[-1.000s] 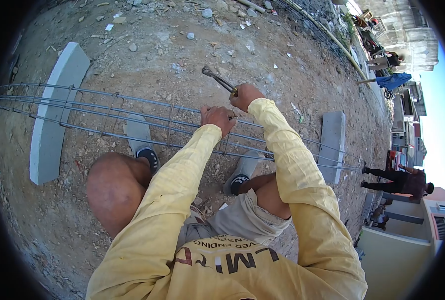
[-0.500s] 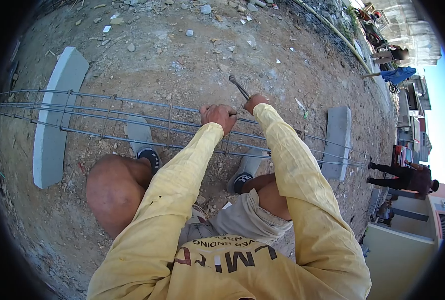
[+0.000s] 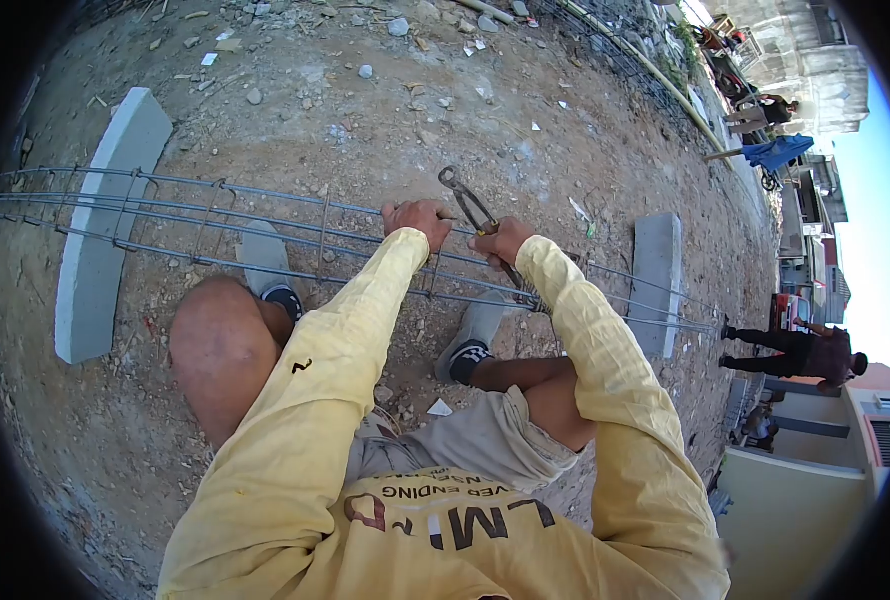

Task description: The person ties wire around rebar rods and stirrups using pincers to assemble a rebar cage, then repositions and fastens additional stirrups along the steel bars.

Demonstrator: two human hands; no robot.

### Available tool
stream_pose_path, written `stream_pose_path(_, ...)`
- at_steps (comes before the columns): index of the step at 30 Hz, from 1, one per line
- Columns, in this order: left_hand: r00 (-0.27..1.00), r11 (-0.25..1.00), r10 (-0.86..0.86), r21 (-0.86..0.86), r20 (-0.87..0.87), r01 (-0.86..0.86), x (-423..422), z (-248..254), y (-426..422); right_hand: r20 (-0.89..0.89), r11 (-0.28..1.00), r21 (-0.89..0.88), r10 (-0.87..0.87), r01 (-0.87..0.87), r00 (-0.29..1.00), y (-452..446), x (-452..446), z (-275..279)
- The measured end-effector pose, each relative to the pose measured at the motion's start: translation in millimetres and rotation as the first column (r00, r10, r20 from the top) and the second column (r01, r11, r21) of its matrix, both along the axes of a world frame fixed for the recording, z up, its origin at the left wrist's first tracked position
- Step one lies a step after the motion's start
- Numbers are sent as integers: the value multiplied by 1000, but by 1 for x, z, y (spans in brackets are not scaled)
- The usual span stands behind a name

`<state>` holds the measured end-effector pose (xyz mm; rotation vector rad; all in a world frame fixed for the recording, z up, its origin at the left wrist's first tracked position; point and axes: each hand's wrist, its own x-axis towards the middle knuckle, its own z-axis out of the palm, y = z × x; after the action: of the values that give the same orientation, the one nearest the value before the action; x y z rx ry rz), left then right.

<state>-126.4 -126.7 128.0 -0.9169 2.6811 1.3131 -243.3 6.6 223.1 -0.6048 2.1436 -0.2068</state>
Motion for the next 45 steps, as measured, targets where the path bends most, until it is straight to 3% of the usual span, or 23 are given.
stream_pose_path(3,1000,1000,-26,8,1,26,3,0,-5,-211,999,-35,18,-26,977,10,-10,-13)
stream_pose_path(5,998,998,-57,26,-9,57,5,-1,-6,-447,996,-73,12,-50,895,30,-32,-25)
stream_pose_path(8,994,994,-104,14,-42,105,6,-11,-8,-660,997,-79,-45,-10,750,36,-40,8)
stream_pose_path(10,990,990,-141,-35,-20,140,8,-11,-10,-606,988,-150,-118,32,787,44,-59,12)
stream_pose_path(14,981,966,-194,-172,23,195,13,-19,-5,-513,997,-77,-28,-14,858,41,-54,40)
stream_pose_path(15,980,959,-198,-202,19,198,14,-21,-4,-570,987,29,145,-156,809,37,-48,45)
stream_pose_path(18,978,939,-207,-280,3,199,16,-24,-1,-602,896,313,444,-315,664,21,-23,67)
stream_pose_path(21,979,930,-200,-320,-29,181,18,-25,1,-524,783,513,610,-351,595,4,-12,73)
stream_pose_path(25,980,923,-196,-344,-38,171,18,-27,2,-468,593,651,805,-474,365,-11,-7,72)
stream_pose_path(31,980,932,-153,-348,-129,100,17,-35,4,-439,466,715,879,-521,185,-37,-3,65)
stream_pose_path(40,983,938,-134,-336,-127,84,15,-39,5,-368,417,711,907,-566,205,-39,-14,60)
stream_pose_path(45,983,940,-129,-331,-130,80,16,-39,4,-391,378,712,913,-592,113,-31,-27,51)
